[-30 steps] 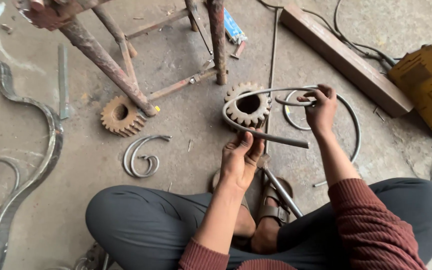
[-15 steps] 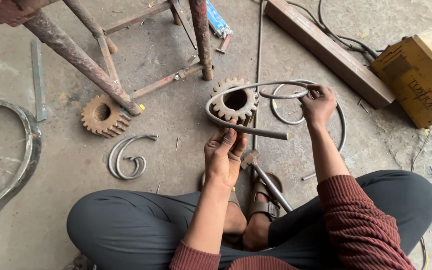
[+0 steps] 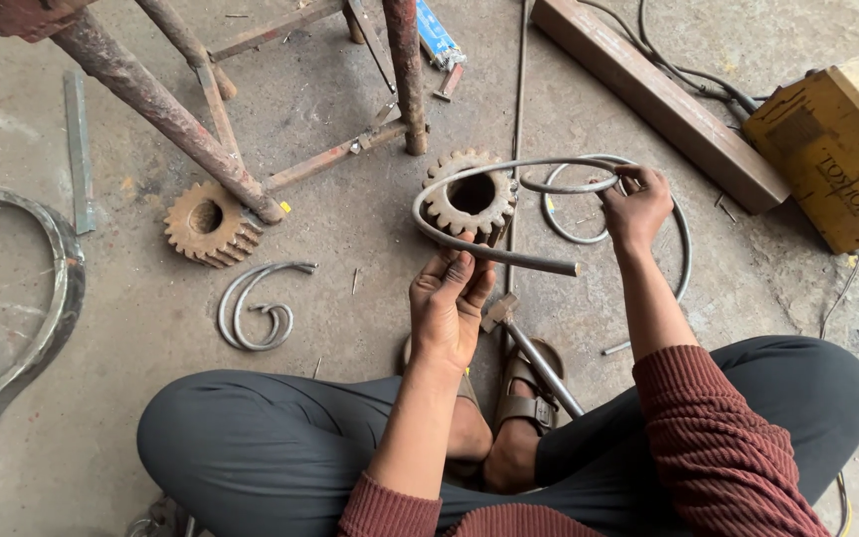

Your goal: The person bends a metal rod into a spiral shape using a large gear as a jig and striking the rod with a hammer.

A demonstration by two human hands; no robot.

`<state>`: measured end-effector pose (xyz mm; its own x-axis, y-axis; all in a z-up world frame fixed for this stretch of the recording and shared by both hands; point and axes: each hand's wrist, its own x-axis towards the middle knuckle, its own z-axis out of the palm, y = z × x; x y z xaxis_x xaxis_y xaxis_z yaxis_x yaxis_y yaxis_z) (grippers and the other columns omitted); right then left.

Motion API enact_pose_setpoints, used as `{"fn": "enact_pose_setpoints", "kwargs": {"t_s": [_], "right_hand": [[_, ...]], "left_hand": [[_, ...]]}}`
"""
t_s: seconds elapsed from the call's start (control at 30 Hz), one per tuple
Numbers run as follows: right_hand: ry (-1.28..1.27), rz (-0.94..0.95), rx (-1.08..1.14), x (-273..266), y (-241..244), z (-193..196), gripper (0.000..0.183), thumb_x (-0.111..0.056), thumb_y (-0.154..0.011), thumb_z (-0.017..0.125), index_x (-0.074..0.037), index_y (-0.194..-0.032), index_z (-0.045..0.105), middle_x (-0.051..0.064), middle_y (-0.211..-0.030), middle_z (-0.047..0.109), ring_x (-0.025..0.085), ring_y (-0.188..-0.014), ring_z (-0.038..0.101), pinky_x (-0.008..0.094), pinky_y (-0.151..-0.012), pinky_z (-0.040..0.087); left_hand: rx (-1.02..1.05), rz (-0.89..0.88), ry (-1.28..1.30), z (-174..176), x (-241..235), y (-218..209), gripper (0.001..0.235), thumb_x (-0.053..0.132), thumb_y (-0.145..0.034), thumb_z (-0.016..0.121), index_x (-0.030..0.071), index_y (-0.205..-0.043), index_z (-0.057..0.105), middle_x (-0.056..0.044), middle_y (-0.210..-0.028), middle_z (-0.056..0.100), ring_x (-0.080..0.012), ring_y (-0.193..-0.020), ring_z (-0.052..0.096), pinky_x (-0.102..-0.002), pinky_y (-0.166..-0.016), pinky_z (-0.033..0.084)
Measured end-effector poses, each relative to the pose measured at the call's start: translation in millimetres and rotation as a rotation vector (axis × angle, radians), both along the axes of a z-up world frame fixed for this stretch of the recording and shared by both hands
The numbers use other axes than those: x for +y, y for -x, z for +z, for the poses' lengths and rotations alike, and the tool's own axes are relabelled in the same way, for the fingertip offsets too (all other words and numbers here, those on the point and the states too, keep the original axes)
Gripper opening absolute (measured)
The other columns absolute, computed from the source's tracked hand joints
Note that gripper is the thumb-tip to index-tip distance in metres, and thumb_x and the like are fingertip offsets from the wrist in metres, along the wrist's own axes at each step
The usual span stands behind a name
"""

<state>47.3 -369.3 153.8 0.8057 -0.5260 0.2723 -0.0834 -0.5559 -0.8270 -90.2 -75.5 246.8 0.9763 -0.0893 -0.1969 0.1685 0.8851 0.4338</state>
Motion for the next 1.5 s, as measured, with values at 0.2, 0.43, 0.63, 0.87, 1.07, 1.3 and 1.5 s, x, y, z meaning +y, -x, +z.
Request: {"fn": "enact_pose_setpoints", "kwargs": {"t_s": [0.2, 0.43, 0.63, 0.87, 1.07, 1.3, 1.5], "right_hand": [[0.017, 0.002, -0.013, 0.9, 0.9, 0.5, 0.027, 0.009, -0.081, 0.076, -0.003, -0.105, 0.077, 0.016, -0.123, 0.063, 0.025, -0.111, 0.071, 0.032, -0.097, 0.055], [0.014, 0.019, -0.020, -1.6, -1.6, -3.1, 0.025, 0.007, -0.081, 0.076, -0.002, -0.104, 0.076, 0.016, -0.121, 0.064, 0.025, -0.111, 0.071, 0.032, -0.099, 0.055], [0.140, 0.061, -0.081, -3.3, 0.3, -4.6, 0.026, 0.003, -0.081, 0.082, -0.004, -0.105, 0.077, 0.016, -0.115, 0.069, 0.027, -0.106, 0.072, 0.036, -0.096, 0.060], [0.402, 0.290, -0.248, 2.4, 8.9, 8.6, 0.026, 0.002, -0.085, 0.082, -0.004, -0.109, 0.074, 0.017, -0.116, 0.073, 0.034, -0.108, 0.071, 0.039, -0.086, 0.057], [0.426, 0.341, -0.199, 42.8, 17.1, 60.9, 0.022, -0.010, -0.086, 0.082, -0.006, -0.105, 0.074, 0.013, -0.107, 0.074, 0.033, -0.085, 0.071, 0.041, -0.072, 0.055], [0.439, 0.419, -0.135, 73.7, 36.9, 69.3, 0.023, -0.019, -0.086, 0.085, -0.005, -0.101, 0.074, 0.009, -0.094, 0.072, 0.028, -0.077, 0.070, 0.040, -0.067, 0.053], [0.232, 0.339, -0.256, 68.4, 38.9, 69.7, 0.016, -0.004, -0.090, 0.078, -0.003, -0.105, 0.073, 0.011, -0.101, 0.072, 0.026, -0.086, 0.072, 0.038, -0.071, 0.058]], "left_hand": [[0.015, 0.002, 0.001, 1.6, 1.7, -0.2, 0.024, 0.005, -0.096, 0.071, 0.001, -0.120, 0.070, -0.010, -0.102, 0.075, -0.0159, -0.089, 0.074, -0.027, -0.080, 0.064], [0.009, 0.008, 0.004, 1.2, 3.9, -0.4, 0.024, 0.006, -0.097, 0.070, 0.001, -0.120, 0.070, -0.009, -0.102, 0.075, -0.0155, -0.089, 0.075, -0.027, -0.081, 0.064], [0.021, 0.007, 0.006, 3.0, 5.6, -1.1, 0.024, 0.005, -0.097, 0.070, 0.001, -0.120, 0.070, -0.010, -0.102, 0.075, -0.0158, -0.087, 0.075, -0.027, -0.080, 0.064], [0.017, 0.057, -0.018, -0.2, 17.5, -2.9, 0.016, 0.010, -0.096, 0.073, 0.001, -0.110, 0.070, -0.011, -0.096, 0.074, -0.0169, -0.083, 0.074, -0.027, -0.074, 0.062], [0.175, 0.284, -0.342, -19.1, 86.7, -22.4, 0.027, 0.032, -0.096, 0.076, 0.008, -0.089, 0.065, -0.002, -0.073, 0.062, -0.0152, -0.062, 0.062, -0.029, -0.055, 0.052], [0.527, 0.550, -0.728, -80.4, 99.1, -41.1, 0.064, 0.067, -0.106, 0.047, 0.006, -0.123, 0.056, -0.001, -0.097, 0.047, -0.0171, -0.082, 0.045, -0.033, -0.063, 0.038], [0.342, 0.061, -0.252, 15.3, 97.6, -19.2, 0.074, 0.075, -0.089, 0.026, 0.037, -0.152, 0.027, -0.011, -0.118, 0.050, -0.0286, -0.100, 0.059, -0.049, -0.079, 0.058]]}}
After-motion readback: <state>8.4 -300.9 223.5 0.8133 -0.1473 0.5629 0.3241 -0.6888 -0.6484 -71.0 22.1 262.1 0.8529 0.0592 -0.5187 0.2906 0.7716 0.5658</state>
